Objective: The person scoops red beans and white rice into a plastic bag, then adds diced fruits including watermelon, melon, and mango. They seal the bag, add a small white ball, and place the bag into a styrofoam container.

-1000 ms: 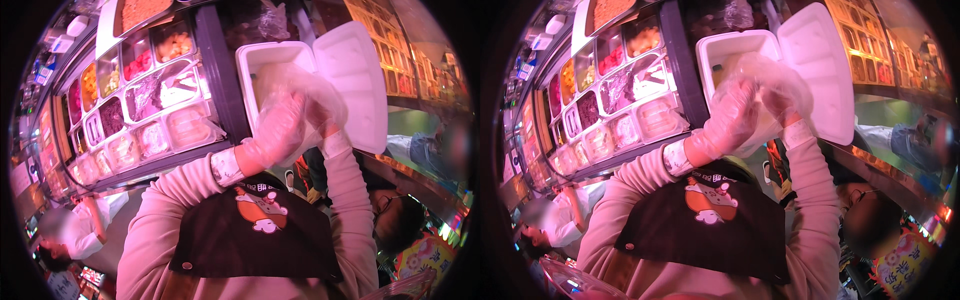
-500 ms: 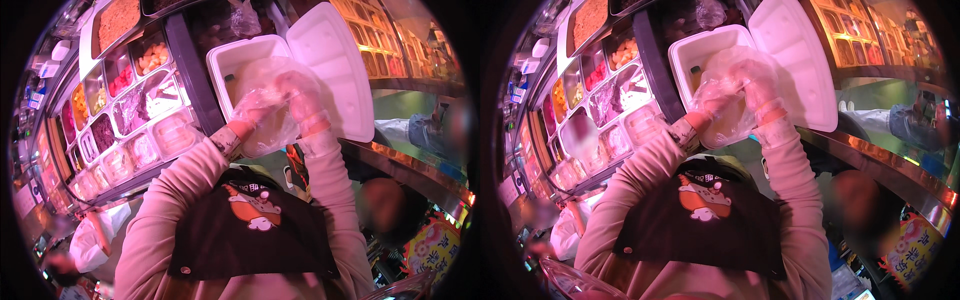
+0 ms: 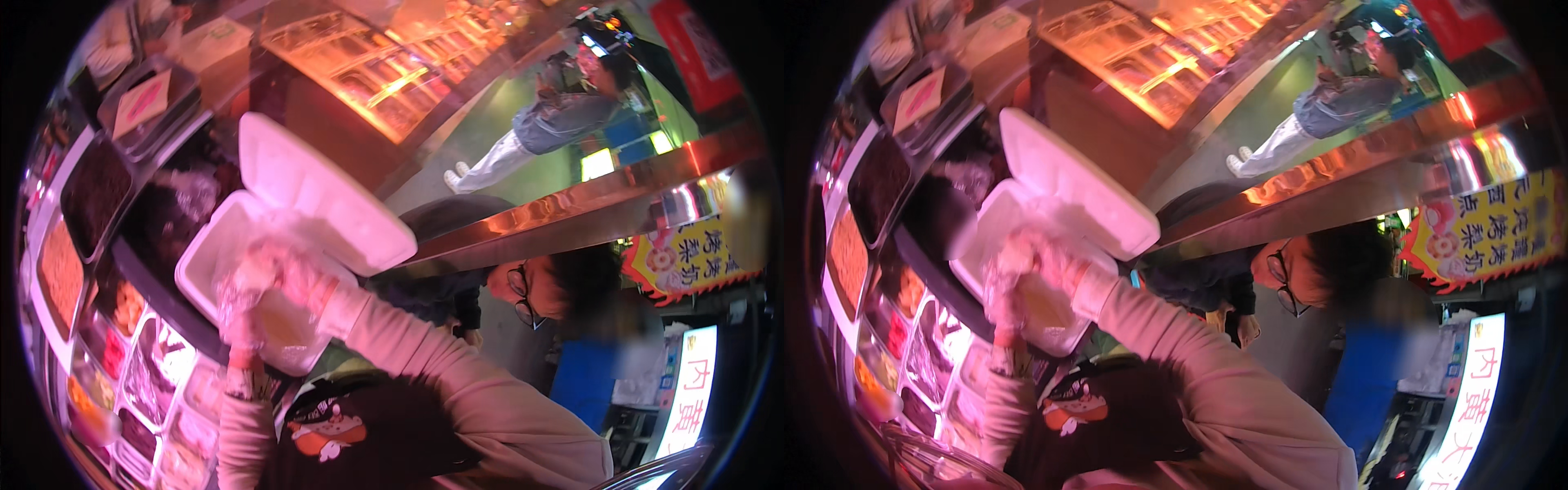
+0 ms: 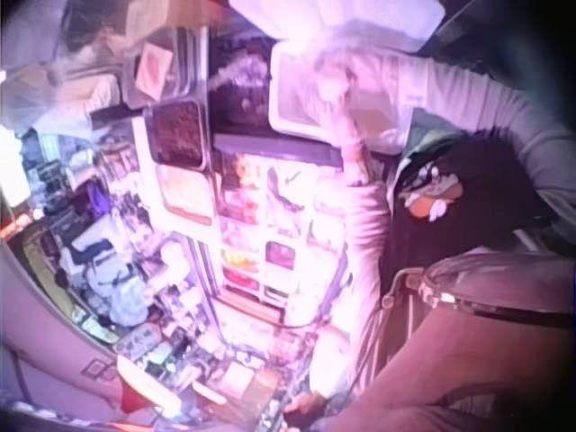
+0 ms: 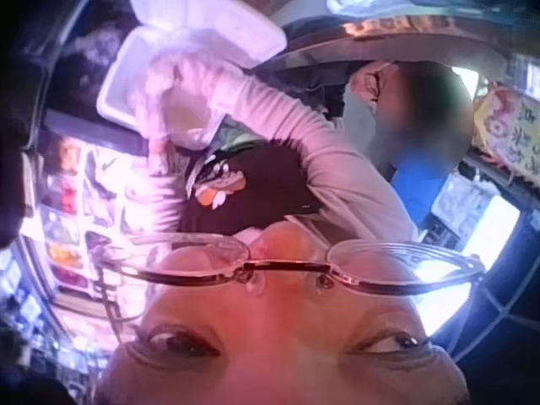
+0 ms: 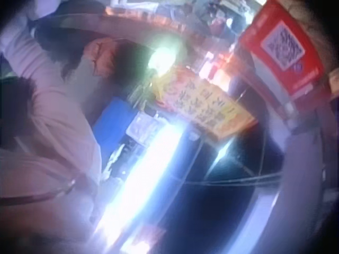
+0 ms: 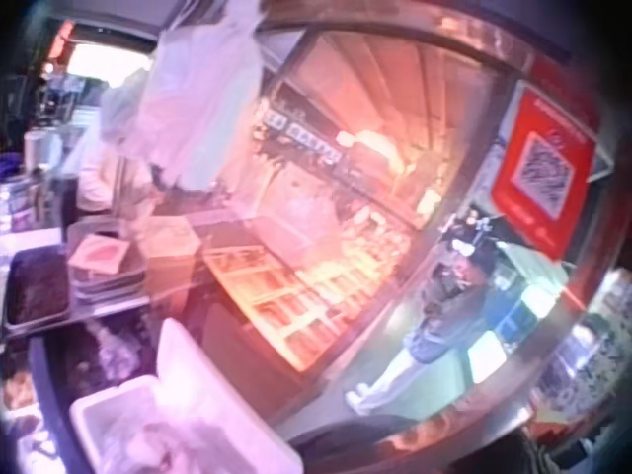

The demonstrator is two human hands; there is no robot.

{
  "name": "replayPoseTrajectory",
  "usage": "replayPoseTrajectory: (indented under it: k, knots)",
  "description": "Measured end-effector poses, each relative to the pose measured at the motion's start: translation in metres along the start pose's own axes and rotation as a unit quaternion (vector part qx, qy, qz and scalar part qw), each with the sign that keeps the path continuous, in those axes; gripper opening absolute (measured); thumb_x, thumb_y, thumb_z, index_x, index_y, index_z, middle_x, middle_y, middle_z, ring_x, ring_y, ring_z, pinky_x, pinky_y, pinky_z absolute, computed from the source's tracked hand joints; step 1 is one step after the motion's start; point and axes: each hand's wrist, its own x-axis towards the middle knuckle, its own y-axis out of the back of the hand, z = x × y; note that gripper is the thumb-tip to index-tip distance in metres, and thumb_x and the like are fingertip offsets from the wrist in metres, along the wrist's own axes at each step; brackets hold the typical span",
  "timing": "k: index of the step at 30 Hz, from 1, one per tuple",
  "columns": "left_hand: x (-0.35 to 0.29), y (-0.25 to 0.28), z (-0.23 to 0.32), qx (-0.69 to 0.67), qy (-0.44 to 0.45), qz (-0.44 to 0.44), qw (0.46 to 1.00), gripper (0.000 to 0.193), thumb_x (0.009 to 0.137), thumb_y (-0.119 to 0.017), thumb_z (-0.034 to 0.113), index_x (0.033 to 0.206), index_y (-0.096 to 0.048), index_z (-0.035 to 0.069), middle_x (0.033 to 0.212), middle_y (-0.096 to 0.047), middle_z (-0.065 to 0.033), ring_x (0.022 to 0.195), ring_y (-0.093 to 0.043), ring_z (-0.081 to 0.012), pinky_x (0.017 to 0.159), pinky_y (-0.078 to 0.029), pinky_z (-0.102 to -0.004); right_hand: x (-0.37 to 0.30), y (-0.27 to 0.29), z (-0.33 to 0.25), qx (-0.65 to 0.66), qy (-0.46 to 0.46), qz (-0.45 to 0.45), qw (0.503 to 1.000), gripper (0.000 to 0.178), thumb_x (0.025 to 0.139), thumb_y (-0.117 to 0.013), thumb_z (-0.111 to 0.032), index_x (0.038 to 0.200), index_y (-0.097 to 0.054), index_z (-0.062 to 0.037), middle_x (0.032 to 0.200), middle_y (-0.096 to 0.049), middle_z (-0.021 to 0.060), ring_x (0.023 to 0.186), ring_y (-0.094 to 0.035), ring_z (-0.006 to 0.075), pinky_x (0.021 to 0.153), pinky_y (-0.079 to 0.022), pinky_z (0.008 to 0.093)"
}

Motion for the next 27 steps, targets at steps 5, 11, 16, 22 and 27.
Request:
replayPoseTrajectory:
  k: [5, 11, 16, 22, 27]
  knots:
    - [0.027, 0.015, 0.021, -0.365, 0.276, 0.035, 0.888, 0.052, 0.097, -0.068, 0.016, 0.145, -0.053, 0.002, 0.133, -0.064, -0.0114, 0.117, -0.064, -0.0280, 0.097, -0.054, -0.0400, -0.013, -0.009, 0.013, -0.038, 0.079, 0.010, 0.996, 0.041, 0.099, -0.064, -0.018, 0.135, -0.061, 0.0003, 0.120, -0.070, 0.0115, 0.108, -0.067, 0.0238, 0.097, -0.054, 0.0333]
    - [0.053, 0.044, 0.032, -0.651, 0.380, 0.155, 0.639, 0.074, 0.093, -0.069, 0.009, 0.159, -0.036, 0.003, 0.134, -0.061, -0.0147, 0.109, -0.066, -0.0300, 0.089, -0.059, -0.0409, -0.028, -0.035, 0.033, -0.450, 0.207, 0.087, 0.864, 0.040, 0.107, -0.060, -0.023, 0.142, -0.059, -0.0042, 0.140, -0.062, 0.0105, 0.127, -0.059, 0.0247, 0.112, -0.045, 0.0351]
    - [0.079, 0.070, 0.101, -0.619, 0.227, 0.010, 0.752, 0.084, 0.089, -0.078, 0.016, 0.160, -0.037, 0.001, 0.142, -0.058, -0.0133, 0.115, -0.065, -0.0284, 0.095, -0.057, -0.0393, -0.011, 0.003, 0.042, -0.513, 0.114, 0.056, 0.849, 0.033, 0.106, -0.057, -0.017, 0.137, -0.063, -0.0063, 0.134, -0.065, 0.0131, 0.123, -0.060, 0.0286, 0.112, -0.044, 0.0388]
    - [0.067, 0.053, 0.082, -0.224, 0.084, -0.131, 0.962, 0.078, 0.075, -0.092, 0.012, 0.145, -0.057, 0.005, 0.135, -0.064, -0.0091, 0.115, -0.065, -0.0229, 0.098, -0.055, -0.0366, -0.023, -0.001, 0.016, -0.609, 0.206, 0.125, 0.756, 0.030, 0.102, -0.060, -0.011, 0.131, -0.064, -0.0045, 0.121, -0.069, 0.0096, 0.110, -0.063, 0.0221, 0.101, -0.049, 0.0339]
    - [0.064, 0.033, 0.054, -0.262, 0.117, -0.170, 0.943, 0.037, 0.095, -0.072, 0.028, 0.126, -0.072, 0.009, 0.126, -0.068, -0.0167, 0.120, -0.062, -0.0346, 0.103, -0.050, -0.0461, -0.013, 0.000, 0.006, -0.323, 0.144, 0.113, 0.928, 0.026, 0.100, -0.062, -0.013, 0.125, -0.067, -0.0037, 0.115, -0.071, 0.0092, 0.105, -0.064, 0.0212, 0.096, -0.050, 0.0347]
